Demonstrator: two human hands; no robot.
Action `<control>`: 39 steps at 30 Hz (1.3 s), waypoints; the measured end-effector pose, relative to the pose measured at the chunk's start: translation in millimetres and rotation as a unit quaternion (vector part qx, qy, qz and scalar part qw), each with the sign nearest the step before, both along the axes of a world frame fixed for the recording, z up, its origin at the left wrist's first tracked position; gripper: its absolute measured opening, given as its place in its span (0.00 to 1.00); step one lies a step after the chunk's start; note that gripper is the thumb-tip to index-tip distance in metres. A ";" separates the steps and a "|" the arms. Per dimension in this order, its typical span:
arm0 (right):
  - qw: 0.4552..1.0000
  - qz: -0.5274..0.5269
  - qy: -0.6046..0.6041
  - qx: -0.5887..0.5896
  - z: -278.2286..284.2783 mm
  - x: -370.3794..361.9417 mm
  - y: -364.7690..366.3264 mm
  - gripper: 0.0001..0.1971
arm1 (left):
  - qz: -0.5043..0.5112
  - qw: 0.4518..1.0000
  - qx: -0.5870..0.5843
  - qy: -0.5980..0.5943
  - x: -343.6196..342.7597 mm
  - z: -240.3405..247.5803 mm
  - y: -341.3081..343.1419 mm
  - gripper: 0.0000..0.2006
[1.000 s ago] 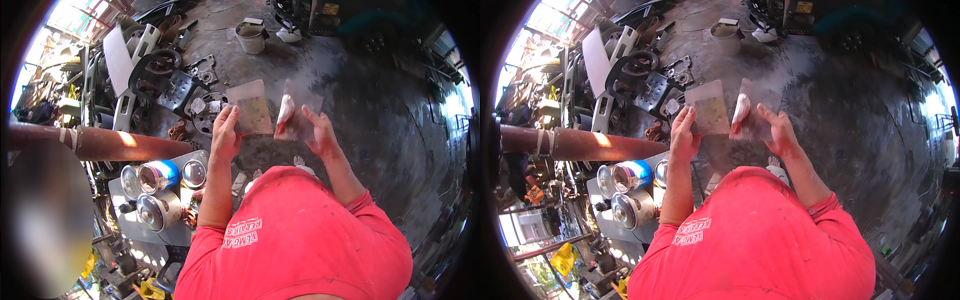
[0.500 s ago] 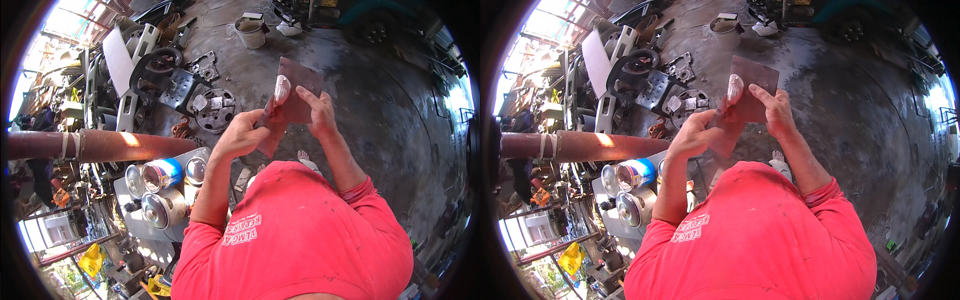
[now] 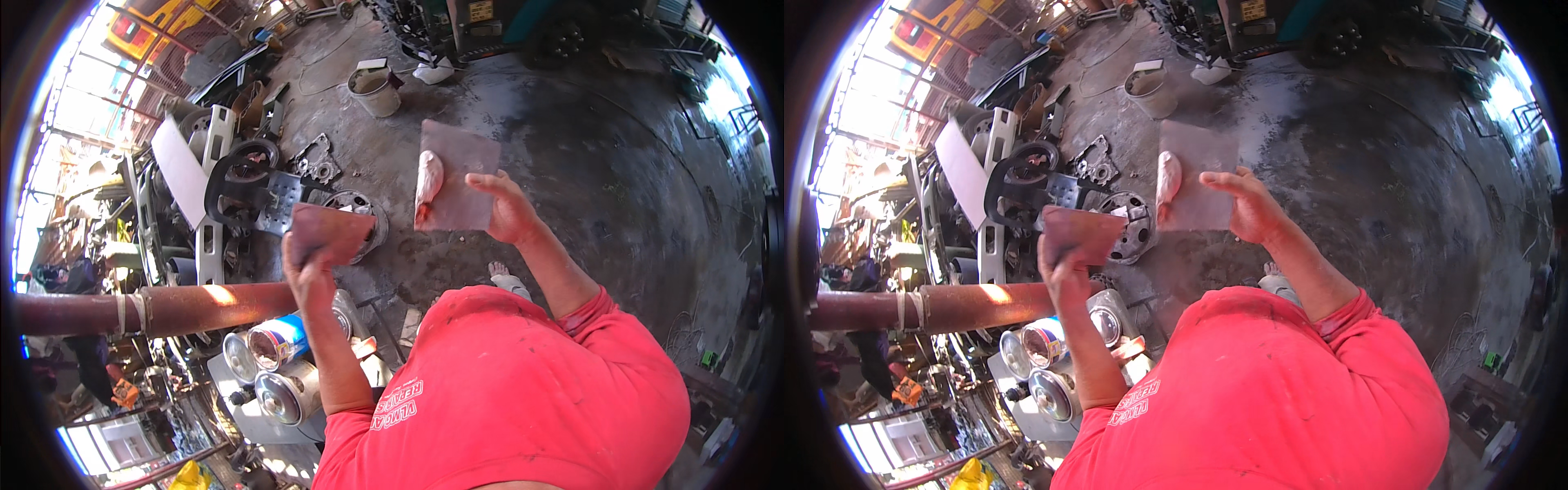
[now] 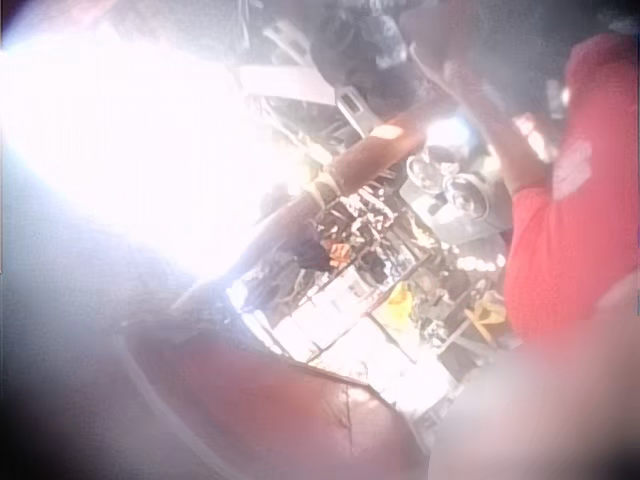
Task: The person sands the body of a teal truck using a sanding block and sandpaper. They move between the front fender and the side door area, applying pressure to smooth the painted surface.
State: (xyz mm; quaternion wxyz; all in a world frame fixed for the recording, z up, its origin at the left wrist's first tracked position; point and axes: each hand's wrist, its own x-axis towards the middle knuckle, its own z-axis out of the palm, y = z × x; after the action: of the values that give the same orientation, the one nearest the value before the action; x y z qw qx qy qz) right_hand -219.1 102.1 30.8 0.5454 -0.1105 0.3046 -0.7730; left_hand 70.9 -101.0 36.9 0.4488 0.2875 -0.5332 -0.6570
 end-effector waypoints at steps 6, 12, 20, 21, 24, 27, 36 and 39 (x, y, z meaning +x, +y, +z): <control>0.974 0.034 0.195 0.110 23.5 22.8 -1.7 0.17 | -0.039 0.803 -0.547 -0.234 -61.3 54.1 14.7 0.23; 0.965 -0.064 0.190 0.171 19.3 1.8 1.9 0.17 | -0.199 0.777 -0.573 -0.170 -98.2 34.2 80.7 0.23; 0.991 -0.115 -0.056 -0.029 8.8 -1.5 19.1 0.15 | -0.147 0.814 -0.558 -0.064 -88.9 75.5 91.3 0.23; 0.985 -0.078 -0.153 -0.023 4.1 4.8 18.5 0.13 | -0.179 0.821 -0.541 -0.020 -96.4 70.8 98.6 0.24; 0.970 -0.052 -0.232 -0.042 -0.9 13.0 23.3 0.16 | -0.175 0.806 -0.556 -0.102 -113.8 42.9 100.5 0.28; 0.969 0.018 -0.241 -0.043 9.3 15.3 38.0 0.18 | -0.169 0.816 -0.538 -0.129 -110.4 19.8 69.7 0.27; 0.968 -0.186 0.043 0.163 16.9 17.5 20.4 0.26 | -0.227 0.725 -0.610 -0.226 -96.7 33.0 71.4 0.21; 0.965 -0.185 0.011 0.186 14.9 8.7 28.7 0.24 | -0.180 0.726 -0.620 -0.237 -84.9 42.0 62.9 0.21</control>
State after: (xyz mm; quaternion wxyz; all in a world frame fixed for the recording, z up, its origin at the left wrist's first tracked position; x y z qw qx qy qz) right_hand -210.3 130.8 45.7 0.4004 0.0424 0.4643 -0.7889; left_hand -14.0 -38.2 78.8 0.2596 -0.0096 -0.9526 -0.1583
